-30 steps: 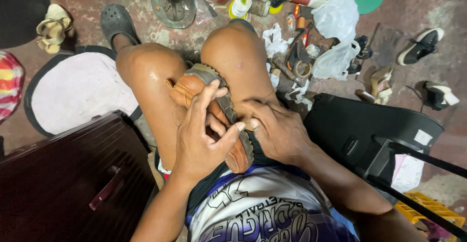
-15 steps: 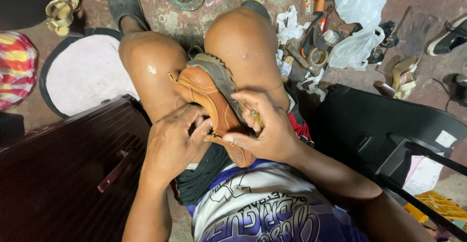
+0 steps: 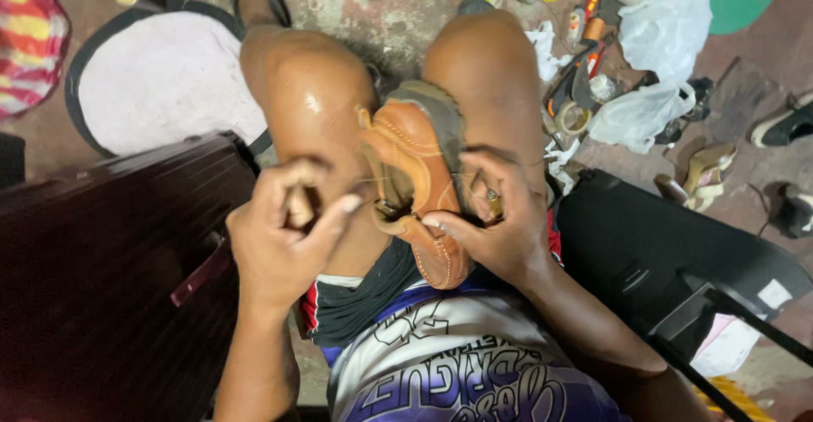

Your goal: The person sits on the floor and sews a brown leather shoe using a needle and thread. They repeatedly push the needle through the shoe's upper and pull the thread tight to secure stitches along the side.

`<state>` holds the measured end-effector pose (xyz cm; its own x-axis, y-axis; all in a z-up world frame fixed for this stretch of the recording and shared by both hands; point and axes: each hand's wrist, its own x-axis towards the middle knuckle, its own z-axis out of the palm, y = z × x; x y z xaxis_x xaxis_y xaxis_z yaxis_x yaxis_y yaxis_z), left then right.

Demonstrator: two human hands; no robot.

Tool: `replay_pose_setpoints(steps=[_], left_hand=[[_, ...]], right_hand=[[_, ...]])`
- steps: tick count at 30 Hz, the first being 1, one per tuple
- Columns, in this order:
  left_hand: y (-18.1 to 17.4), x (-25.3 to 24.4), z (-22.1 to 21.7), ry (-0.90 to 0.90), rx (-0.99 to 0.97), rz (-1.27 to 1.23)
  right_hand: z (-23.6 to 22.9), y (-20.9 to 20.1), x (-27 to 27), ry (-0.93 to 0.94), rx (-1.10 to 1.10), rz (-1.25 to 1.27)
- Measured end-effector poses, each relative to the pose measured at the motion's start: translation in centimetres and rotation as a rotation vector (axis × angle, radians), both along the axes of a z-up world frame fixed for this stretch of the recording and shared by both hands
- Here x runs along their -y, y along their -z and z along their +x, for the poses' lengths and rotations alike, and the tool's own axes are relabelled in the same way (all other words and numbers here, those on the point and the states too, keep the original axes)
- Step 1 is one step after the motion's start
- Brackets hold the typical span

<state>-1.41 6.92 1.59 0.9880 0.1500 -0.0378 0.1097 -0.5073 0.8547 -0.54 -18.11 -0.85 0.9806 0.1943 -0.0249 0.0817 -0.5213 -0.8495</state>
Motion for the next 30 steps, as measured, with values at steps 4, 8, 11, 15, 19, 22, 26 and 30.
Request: replay_pose_setpoints(steps=[4, 8, 11, 15, 19, 22, 26, 30], left_hand=[[0.2, -0.7, -0.5, 0.181, 0.066, 0.31], [2.0, -4.8, -2.0, 0.039, 0.064, 0.078], [3.9, -9.5, -2.6, -0.283, -0.021, -0.147], [5.3, -9.2, -1.8, -0.288, 0.032, -0.041], [2.6, -2.4, -1.5, 0.051, 0.255, 0.31], [0.5, 1.9, 0.0, 0.268, 0.17, 0.259], [-0.6, 3.3, 2.4, 0.365, 0.048, 0.344], [0.0, 3.6, 1.9, 0.317, 0.013, 0.34]], right_hand=[[-0.2, 0.2, -0.1, -0.02, 0.034, 0.044], [0.0, 0.6, -0.4, -0.022, -0.084, 0.109], [-0.1, 0.4, -0.8, -0.003, -0.086, 0.151], [0.8, -0.4, -0.5, -0.063, -0.066, 0.081], [0.7, -1.5, -0.3, -0.117, -0.092, 0.012], [1.1, -2.8, 0.5, -0.154, -0.31, -0.048], [1.7, -4.7, 3.2, -0.358, -0.299, -0.344], [1.9, -5.1, 4.3, -0.338, -0.322, -0.349]])
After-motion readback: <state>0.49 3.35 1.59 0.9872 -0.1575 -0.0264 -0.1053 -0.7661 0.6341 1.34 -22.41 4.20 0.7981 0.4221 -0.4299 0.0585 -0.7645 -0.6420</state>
